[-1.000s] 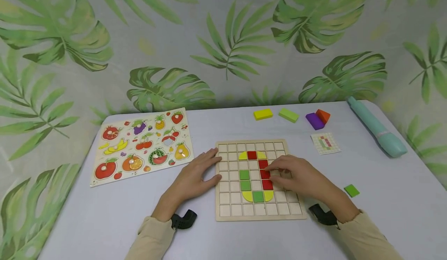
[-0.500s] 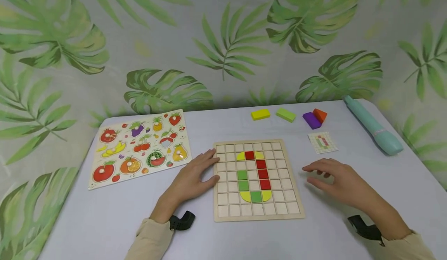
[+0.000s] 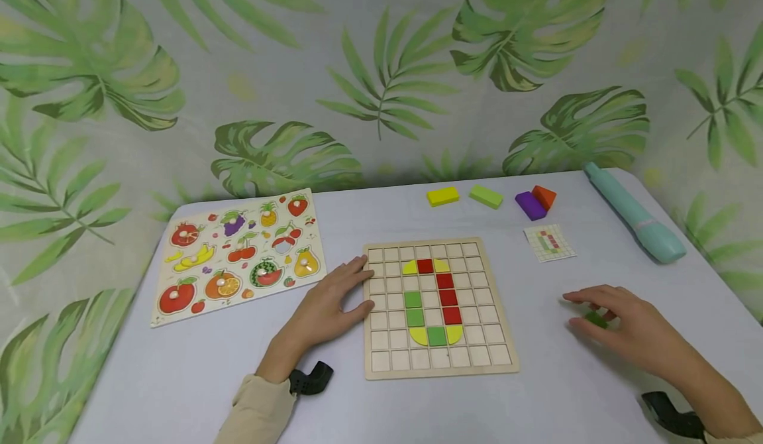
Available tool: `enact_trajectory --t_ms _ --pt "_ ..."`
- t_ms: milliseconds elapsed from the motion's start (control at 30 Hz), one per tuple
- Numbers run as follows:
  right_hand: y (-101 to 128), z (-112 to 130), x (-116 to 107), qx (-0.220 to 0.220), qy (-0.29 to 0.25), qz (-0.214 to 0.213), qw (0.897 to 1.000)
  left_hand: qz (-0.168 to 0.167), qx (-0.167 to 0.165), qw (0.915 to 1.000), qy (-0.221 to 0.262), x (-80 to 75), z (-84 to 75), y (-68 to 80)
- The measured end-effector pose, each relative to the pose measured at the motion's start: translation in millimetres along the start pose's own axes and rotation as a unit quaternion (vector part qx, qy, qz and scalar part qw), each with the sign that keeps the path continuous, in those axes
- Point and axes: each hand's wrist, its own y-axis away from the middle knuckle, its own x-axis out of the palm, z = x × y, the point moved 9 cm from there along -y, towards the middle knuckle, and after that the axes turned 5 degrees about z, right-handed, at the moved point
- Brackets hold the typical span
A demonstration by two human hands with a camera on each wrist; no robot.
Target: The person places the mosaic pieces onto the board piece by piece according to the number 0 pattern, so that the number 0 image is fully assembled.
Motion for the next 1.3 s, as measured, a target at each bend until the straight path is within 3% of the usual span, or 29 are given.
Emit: enact_trajectory --t_ms 267,600,933,1300 --pt "19 -25 6 0.041 0.005 0.027 0.999 -0.005 0.005 1.0000 -0.001 -1.4 -0.5 0.8" --pt "29 -39 2 0.046 0.006 0.014 0.999 -0.008 0.010 0.9999 0.003 -1.8 -1.0 0.4" --pt "17 -24 7 0.029 0.013 0.017 0.999 -0.003 0.005 1.0000 0.001 -0.4 -0.5 0.4" --pt "-14 -1 12 0.012 -0.001 0.034 0.999 -0.001 -0.001 1.0000 0.000 0.3 1.0 -0.4"
